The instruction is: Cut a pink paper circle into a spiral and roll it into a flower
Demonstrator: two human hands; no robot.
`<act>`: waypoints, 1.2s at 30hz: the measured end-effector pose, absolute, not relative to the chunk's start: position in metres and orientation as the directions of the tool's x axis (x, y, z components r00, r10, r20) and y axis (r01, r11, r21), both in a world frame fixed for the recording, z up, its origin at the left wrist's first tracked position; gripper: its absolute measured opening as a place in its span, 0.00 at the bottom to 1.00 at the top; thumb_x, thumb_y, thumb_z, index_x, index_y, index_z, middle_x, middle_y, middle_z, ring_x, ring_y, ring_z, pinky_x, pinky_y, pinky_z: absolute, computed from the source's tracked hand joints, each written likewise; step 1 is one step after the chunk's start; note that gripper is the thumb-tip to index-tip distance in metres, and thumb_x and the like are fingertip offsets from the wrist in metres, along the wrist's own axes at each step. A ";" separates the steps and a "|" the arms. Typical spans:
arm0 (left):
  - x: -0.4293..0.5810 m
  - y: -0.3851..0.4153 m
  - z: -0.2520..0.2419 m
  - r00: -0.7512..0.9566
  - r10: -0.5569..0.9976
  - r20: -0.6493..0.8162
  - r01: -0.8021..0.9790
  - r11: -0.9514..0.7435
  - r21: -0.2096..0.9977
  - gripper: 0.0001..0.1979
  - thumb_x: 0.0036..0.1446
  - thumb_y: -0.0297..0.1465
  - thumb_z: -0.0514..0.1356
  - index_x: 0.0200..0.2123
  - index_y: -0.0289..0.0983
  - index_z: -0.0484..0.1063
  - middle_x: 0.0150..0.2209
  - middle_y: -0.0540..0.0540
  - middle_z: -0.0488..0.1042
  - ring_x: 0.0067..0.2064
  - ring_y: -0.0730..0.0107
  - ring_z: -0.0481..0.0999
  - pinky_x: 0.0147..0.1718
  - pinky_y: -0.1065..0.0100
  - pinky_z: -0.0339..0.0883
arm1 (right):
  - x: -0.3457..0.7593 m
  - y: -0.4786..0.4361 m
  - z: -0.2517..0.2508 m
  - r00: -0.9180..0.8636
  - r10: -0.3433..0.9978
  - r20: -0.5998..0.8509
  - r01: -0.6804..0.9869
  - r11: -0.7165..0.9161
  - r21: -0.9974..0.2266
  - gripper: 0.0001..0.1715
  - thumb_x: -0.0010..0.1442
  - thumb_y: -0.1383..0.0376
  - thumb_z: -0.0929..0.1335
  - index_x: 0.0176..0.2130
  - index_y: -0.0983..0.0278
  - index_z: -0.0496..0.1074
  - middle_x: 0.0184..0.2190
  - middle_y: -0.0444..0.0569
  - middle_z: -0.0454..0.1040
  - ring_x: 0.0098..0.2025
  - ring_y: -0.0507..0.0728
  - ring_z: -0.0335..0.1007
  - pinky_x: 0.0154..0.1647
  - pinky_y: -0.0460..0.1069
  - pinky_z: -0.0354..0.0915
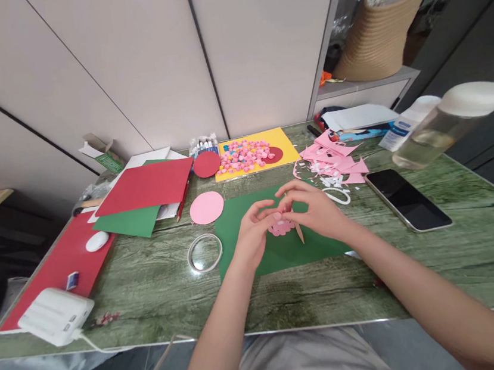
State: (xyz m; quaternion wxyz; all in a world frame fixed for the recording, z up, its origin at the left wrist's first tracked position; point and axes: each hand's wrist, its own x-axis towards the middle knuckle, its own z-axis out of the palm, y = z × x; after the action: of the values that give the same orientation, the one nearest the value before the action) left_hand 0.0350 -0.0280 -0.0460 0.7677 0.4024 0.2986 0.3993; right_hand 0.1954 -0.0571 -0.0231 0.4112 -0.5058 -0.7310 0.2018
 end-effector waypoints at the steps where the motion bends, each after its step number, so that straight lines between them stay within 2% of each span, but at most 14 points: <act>1: 0.035 -0.028 -0.045 0.503 0.853 -0.139 -0.372 0.359 0.856 0.16 0.44 0.28 0.66 0.38 0.37 0.68 0.30 0.49 0.76 0.32 0.73 0.74 0.33 0.72 0.62 | 0.196 -0.057 -0.023 -0.157 0.906 0.392 0.577 0.407 -0.709 0.02 0.55 0.68 0.69 0.30 0.60 0.71 0.41 0.47 0.67 0.42 0.57 0.69 0.43 0.54 0.66; 8: 0.036 -0.029 -0.042 0.500 0.856 -0.133 -0.354 0.342 0.871 0.16 0.44 0.27 0.65 0.38 0.36 0.68 0.31 0.48 0.77 0.35 0.70 0.75 0.36 0.70 0.63 | 0.195 -0.057 -0.024 -0.228 0.897 0.380 0.589 0.438 -0.679 0.06 0.58 0.68 0.67 0.34 0.59 0.74 0.43 0.48 0.68 0.45 0.57 0.68 0.46 0.54 0.66; 12: 0.035 -0.029 -0.043 0.490 0.862 -0.125 -0.333 0.318 0.888 0.16 0.45 0.28 0.65 0.39 0.37 0.68 0.31 0.48 0.77 0.33 0.71 0.75 0.35 0.71 0.63 | 0.196 -0.055 -0.027 -0.245 0.884 0.398 0.587 0.462 -0.664 0.08 0.58 0.68 0.66 0.35 0.58 0.75 0.44 0.49 0.68 0.45 0.57 0.68 0.45 0.54 0.66; 19: 0.035 -0.029 -0.044 0.452 0.885 -0.109 -0.299 0.265 0.917 0.15 0.45 0.30 0.65 0.39 0.37 0.68 0.32 0.48 0.77 0.35 0.69 0.76 0.35 0.70 0.63 | 0.194 -0.054 -0.033 -0.155 0.871 0.466 0.583 0.461 -0.669 0.07 0.56 0.70 0.67 0.31 0.59 0.75 0.41 0.49 0.70 0.41 0.57 0.70 0.41 0.54 0.68; 27: 0.037 -0.031 -0.042 0.476 0.872 -0.116 -0.272 0.271 0.923 0.15 0.46 0.31 0.65 0.39 0.36 0.69 0.32 0.47 0.77 0.34 0.71 0.75 0.33 0.71 0.64 | 0.192 -0.056 -0.029 -0.131 0.894 0.428 0.593 0.416 -0.689 0.07 0.54 0.70 0.69 0.24 0.62 0.70 0.39 0.49 0.70 0.41 0.57 0.69 0.42 0.53 0.65; 36: 0.037 -0.032 -0.043 0.555 0.824 -0.116 -0.282 0.317 0.905 0.17 0.44 0.30 0.66 0.39 0.36 0.69 0.33 0.46 0.76 0.30 0.70 0.75 0.33 0.67 0.66 | 0.192 -0.056 -0.029 -0.166 0.901 0.401 0.569 0.420 -0.707 0.08 0.50 0.72 0.69 0.25 0.62 0.66 0.38 0.47 0.67 0.41 0.57 0.68 0.40 0.52 0.65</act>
State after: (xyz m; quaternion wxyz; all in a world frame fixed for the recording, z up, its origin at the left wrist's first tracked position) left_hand 0.0370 -0.0319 -0.0426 0.7550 0.4553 0.2976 0.3662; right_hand 0.1920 -0.0558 -0.0291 0.4097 -0.4991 -0.7363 0.2024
